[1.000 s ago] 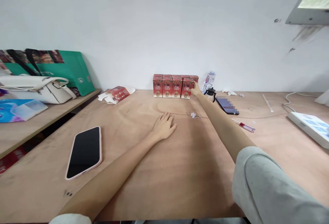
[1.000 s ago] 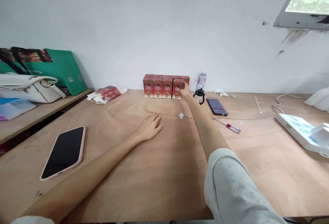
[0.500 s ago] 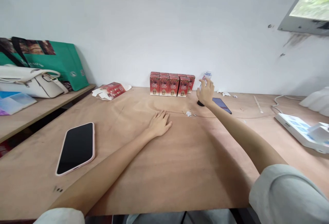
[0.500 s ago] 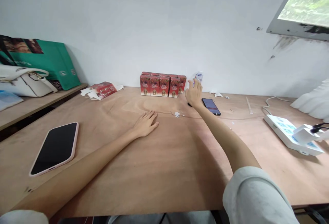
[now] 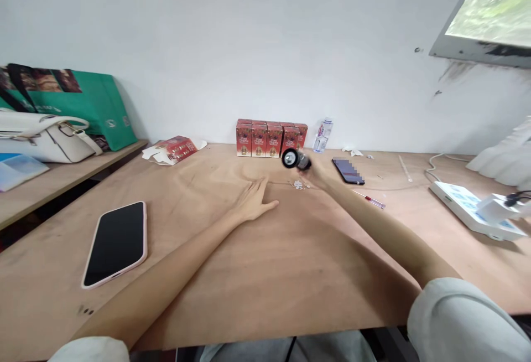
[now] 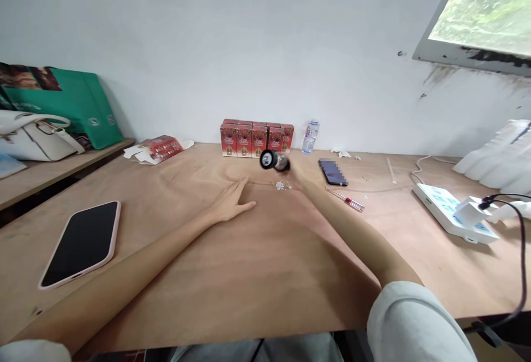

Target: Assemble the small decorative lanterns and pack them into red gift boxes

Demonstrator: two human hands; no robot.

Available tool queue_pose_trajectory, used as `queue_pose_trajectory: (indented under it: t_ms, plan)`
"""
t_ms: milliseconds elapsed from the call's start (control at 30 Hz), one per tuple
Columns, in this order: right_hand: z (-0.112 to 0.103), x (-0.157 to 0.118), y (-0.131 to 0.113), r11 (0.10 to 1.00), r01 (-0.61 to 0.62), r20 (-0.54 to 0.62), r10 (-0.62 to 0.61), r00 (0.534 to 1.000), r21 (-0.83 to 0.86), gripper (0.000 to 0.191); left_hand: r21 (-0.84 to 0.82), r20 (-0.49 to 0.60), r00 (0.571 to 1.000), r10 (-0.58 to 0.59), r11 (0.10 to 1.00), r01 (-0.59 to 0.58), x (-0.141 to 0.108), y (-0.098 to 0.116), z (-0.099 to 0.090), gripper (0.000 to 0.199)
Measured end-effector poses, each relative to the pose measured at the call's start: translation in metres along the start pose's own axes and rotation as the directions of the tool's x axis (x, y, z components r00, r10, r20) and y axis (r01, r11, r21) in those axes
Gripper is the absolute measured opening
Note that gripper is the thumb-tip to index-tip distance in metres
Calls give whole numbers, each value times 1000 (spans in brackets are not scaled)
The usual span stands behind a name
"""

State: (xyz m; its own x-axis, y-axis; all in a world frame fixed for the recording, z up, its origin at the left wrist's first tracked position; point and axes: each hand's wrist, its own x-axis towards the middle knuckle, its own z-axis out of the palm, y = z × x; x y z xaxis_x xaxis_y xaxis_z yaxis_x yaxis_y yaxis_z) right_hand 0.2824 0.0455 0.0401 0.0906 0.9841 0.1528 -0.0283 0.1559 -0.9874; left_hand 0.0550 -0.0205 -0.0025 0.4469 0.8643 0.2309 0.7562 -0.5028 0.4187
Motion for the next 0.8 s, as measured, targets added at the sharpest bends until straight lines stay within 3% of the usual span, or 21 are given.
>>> queue_pose_trajectory:
  t_ms: [100,200,333,433,500,600,700,800]
  plan:
    - [49,-36,26,995,-74,155,62,986,72,20,-185,-199,977,76,976,-113,0,-5,7,82]
    - [88,-62,48,982,-96,257,53,965,160,25,-340,-367,926,83,915,-217,1,-9,14,66]
    - [103,-74,61,982,-37,200,-1,980,187,19,-385,-528,847,58,873,-300,3,-9,15,61]
    - [84,-75,62,992,89,103,-98,990,92,12,-350,-623,781,49,875,-334,3,-7,10,67]
    - [59,-73,60,961,257,69,-251,966,-105,16,-314,-662,749,45,890,-330,4,-7,8,66]
    - [14,-66,55,771,437,89,-451,888,-463,23,-317,-662,749,23,897,-308,6,-10,10,65]
    - [-25,-53,52,584,360,94,-435,895,-728,21,-392,-628,777,-43,880,-268,8,-12,15,66]
    - [-42,-44,49,451,288,139,-335,932,-845,20,-449,-594,799,-90,862,-237,9,-11,15,66]
